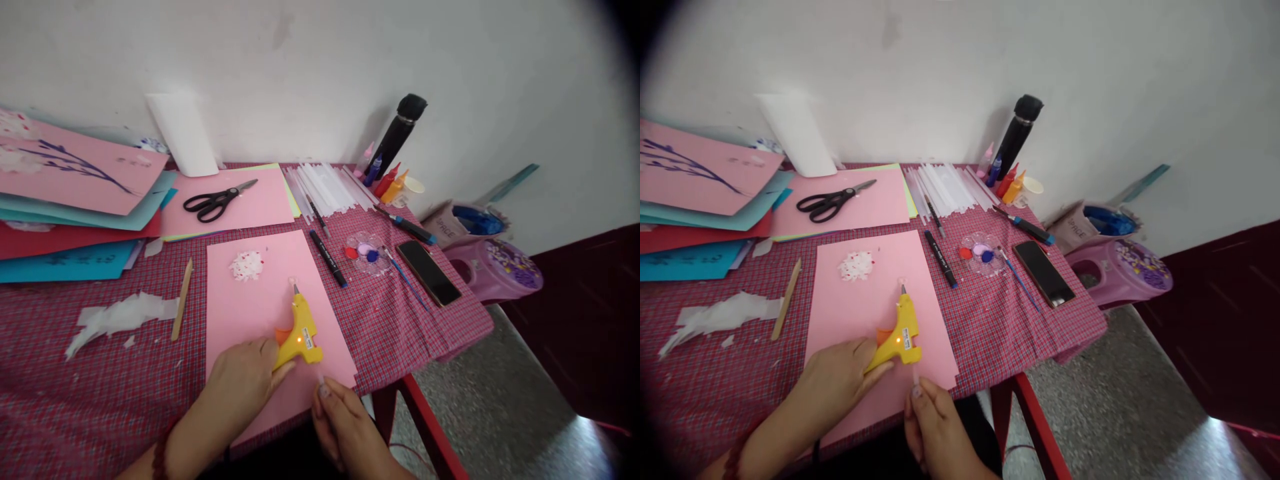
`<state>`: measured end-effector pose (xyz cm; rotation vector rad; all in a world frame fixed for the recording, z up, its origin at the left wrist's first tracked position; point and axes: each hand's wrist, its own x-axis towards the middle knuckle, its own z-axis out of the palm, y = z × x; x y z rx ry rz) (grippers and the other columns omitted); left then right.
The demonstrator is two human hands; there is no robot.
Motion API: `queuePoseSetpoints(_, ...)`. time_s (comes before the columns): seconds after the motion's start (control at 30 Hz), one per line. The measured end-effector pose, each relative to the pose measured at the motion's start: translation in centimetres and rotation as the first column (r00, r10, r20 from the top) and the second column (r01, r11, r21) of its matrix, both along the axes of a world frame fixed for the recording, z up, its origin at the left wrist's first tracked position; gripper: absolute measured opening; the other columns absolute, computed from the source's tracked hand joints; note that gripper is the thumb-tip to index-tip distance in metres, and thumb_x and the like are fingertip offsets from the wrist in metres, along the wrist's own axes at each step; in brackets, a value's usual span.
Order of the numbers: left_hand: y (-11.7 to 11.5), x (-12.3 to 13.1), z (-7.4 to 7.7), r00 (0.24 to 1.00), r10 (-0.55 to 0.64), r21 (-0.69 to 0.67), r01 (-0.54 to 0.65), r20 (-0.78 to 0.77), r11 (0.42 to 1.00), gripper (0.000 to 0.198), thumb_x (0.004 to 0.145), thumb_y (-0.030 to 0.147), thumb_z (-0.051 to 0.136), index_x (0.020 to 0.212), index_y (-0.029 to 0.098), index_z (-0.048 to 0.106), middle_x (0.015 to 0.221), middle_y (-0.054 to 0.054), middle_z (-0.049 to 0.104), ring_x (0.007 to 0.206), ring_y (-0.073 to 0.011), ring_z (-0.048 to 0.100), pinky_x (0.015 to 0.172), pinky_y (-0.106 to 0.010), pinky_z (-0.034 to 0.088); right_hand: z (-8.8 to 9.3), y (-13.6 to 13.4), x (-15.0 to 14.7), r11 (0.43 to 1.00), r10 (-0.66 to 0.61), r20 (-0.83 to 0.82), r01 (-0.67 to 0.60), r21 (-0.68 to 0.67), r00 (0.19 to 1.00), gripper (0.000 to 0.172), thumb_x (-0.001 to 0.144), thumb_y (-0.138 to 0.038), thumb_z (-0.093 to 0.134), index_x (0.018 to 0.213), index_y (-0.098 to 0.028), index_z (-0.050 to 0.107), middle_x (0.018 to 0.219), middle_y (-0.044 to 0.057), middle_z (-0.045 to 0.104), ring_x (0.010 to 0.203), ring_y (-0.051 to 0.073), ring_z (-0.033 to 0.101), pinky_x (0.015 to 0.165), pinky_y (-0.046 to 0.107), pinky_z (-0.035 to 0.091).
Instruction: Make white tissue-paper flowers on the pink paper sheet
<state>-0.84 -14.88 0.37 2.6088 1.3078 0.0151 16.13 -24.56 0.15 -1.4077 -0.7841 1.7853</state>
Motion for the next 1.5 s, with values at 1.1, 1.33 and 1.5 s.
queuePoseSetpoints(1.1,2.6,-1.1,3.9,0.689,0.613,-0.819,-0.049,0.387,0.572,0.044,0.089,0.053,0.036,0.062,0.019,0.045,0.049,0.006,0.039,0.042,-0.0091,0.033,0.042,-0.022,0.028,2.8,3.7,1.4,0.990,-0.060,-0.517,0.116,0.076,0.854,0.031,0.089,-0.042,0.048,0.097,-0.014,0.060,0.042,-0.008,0.046,0.031,0.006,0.033,0.037,0.019,0.029)
queuePoseSetpoints(1.33,-0.5,-3.5,2.3,-0.030,0.946,-0.812,0.505,0.322,0.292,0.044,0.090,0.047,0.047,0.059,0.017,0.041,0.047,0.009,0.028,0.035,-0.0031,0.011,0.032,-0.013,0.021,0.7,4.0,1.9,0.976,-0.113,-0.573,0.198,0.088,0.812,0.021,0.091,-0.031,0.048,0.091,-0.014,0.060,0.045,-0.008,0.044,0.034,0.006,0.033,0.038,0.019,0.030)
queuePoseSetpoints(1.5,-3.9,-3.5,2.1,-0.225,0.933,-0.537,0.769,0.282,0.347,0.047,0.092,0.041,0.048,0.053,0.016,0.040,0.042,0.009,0.026,0.032,-0.0012,0.013,0.033,-0.011,0.025,0.2,4.0,2.0,0.981,-0.086,-0.625,0.176,0.085,0.776,0.020,0.092,-0.029,0.048,0.090,-0.014,0.061,0.047,-0.007,0.044,0.036,0.006,0.033,0.040,0.020,0.030)
